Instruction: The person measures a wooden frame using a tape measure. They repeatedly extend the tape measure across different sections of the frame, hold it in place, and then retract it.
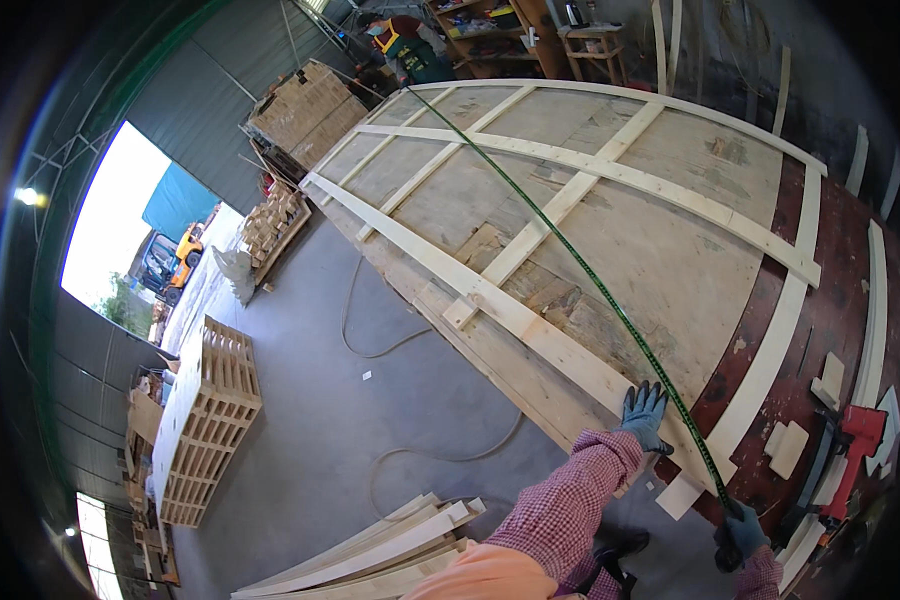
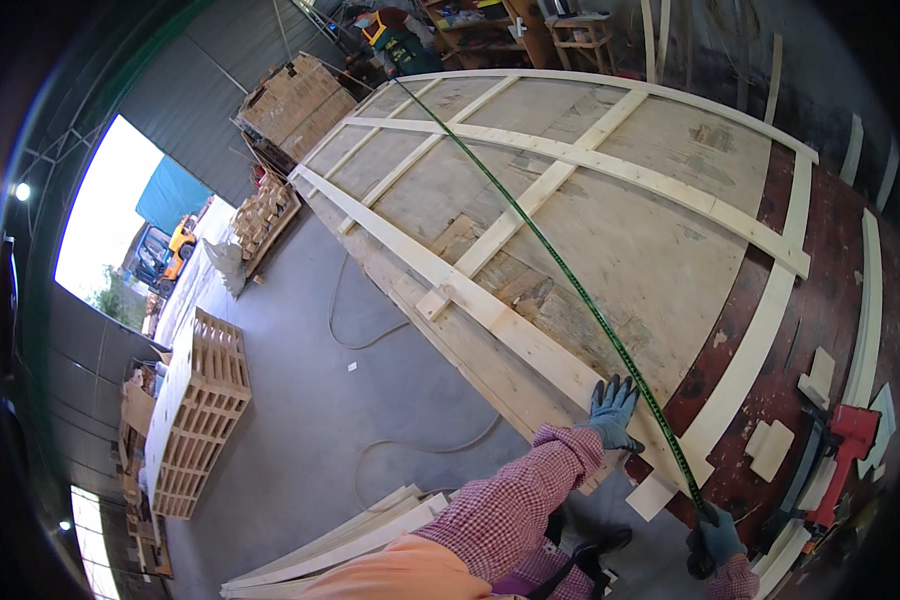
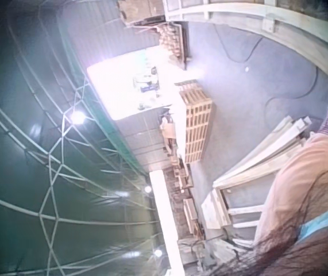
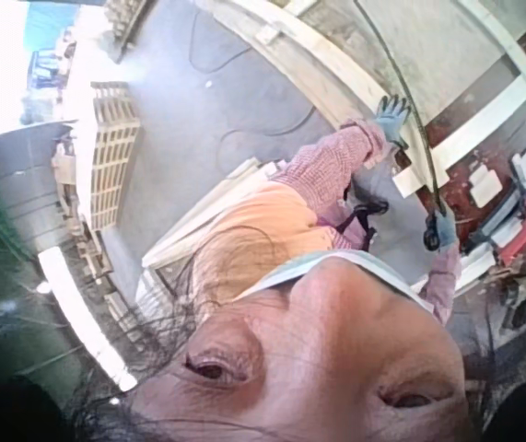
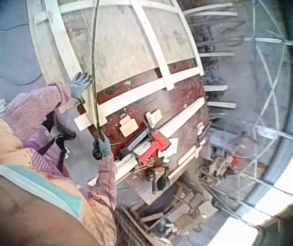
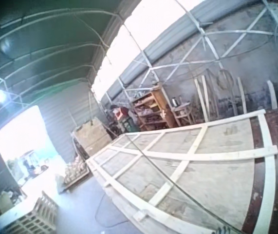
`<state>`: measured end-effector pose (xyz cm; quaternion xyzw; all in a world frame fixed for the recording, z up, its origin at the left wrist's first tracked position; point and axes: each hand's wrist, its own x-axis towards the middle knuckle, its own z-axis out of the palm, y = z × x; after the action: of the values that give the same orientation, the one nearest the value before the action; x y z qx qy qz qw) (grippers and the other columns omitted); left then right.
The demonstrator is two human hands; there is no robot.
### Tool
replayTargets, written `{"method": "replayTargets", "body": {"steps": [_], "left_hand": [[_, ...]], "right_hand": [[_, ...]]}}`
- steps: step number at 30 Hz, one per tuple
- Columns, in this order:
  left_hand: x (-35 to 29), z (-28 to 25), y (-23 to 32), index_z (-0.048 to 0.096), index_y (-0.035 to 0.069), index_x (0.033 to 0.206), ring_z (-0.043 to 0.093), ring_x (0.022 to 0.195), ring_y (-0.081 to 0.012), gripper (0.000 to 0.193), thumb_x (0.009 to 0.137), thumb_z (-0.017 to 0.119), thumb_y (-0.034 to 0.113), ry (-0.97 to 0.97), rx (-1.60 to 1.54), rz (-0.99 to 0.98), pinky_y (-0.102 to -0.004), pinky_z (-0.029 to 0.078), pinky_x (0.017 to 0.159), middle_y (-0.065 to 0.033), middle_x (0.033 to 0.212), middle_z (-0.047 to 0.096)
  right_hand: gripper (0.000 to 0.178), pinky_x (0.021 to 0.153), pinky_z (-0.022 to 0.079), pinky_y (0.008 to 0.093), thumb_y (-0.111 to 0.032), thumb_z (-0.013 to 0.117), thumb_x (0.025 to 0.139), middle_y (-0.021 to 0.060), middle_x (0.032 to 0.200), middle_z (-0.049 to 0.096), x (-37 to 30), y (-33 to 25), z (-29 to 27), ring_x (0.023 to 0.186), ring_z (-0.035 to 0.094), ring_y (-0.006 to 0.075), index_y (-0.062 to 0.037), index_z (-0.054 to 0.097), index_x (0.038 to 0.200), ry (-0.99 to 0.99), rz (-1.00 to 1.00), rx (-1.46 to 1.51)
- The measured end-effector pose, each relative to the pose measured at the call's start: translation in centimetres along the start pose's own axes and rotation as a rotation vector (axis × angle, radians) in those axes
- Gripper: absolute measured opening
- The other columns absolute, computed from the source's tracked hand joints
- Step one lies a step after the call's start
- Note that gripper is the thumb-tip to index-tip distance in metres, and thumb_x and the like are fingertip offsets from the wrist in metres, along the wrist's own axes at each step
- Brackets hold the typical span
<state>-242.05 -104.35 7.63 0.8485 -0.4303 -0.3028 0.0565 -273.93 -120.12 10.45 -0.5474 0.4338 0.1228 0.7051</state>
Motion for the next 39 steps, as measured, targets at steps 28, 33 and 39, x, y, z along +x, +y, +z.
{"method": "replayTargets", "body": {"steps": [28,33,39], "left_hand": [[-38.5,-5.4,-30.2,0.050,0.003,0.128,0.053,0.114,-0.0311,0.065,0.090,0.047,0.056,0.502,-2.341,-0.439,-0.0467,0.042,0.101,-0.0141,0.122,0.057],[-37.2,-12.3,-42.5,0.052,0.002,0.124,0.056,0.109,-0.0315,0.062,0.091,0.046,0.054,0.483,-2.161,-0.445,-0.0475,0.044,0.098,-0.0149,0.116,0.059],[-41.8,-19.7,-57.4,0.054,0.000,0.120,0.060,0.103,-0.0319,0.060,0.092,0.046,0.052,0.503,-2.061,-0.497,-0.0485,0.047,0.095,-0.0159,0.109,0.062]], "right_hand": [[0.029,0.051,0.051,0.0343,-0.036,0.060,0.091,0.0062,0.076,0.061,2.3,-23.6,62.7,0.057,0.059,0.0175,-0.0078,0.060,0.090,-0.573,0.365,0.330],[0.044,0.085,0.050,0.0308,-0.043,0.052,0.093,0.0033,0.109,0.067,12.6,-17.8,76.8,0.103,0.059,0.0169,-0.0107,0.061,0.121,-0.701,-0.124,0.030],[0.052,0.091,0.043,0.0428,-0.054,0.047,0.089,0.0202,0.105,0.064,14.2,-26.3,89.2,0.101,0.059,0.0358,-0.0090,0.070,0.100,-0.681,-0.520,-0.883]]}}
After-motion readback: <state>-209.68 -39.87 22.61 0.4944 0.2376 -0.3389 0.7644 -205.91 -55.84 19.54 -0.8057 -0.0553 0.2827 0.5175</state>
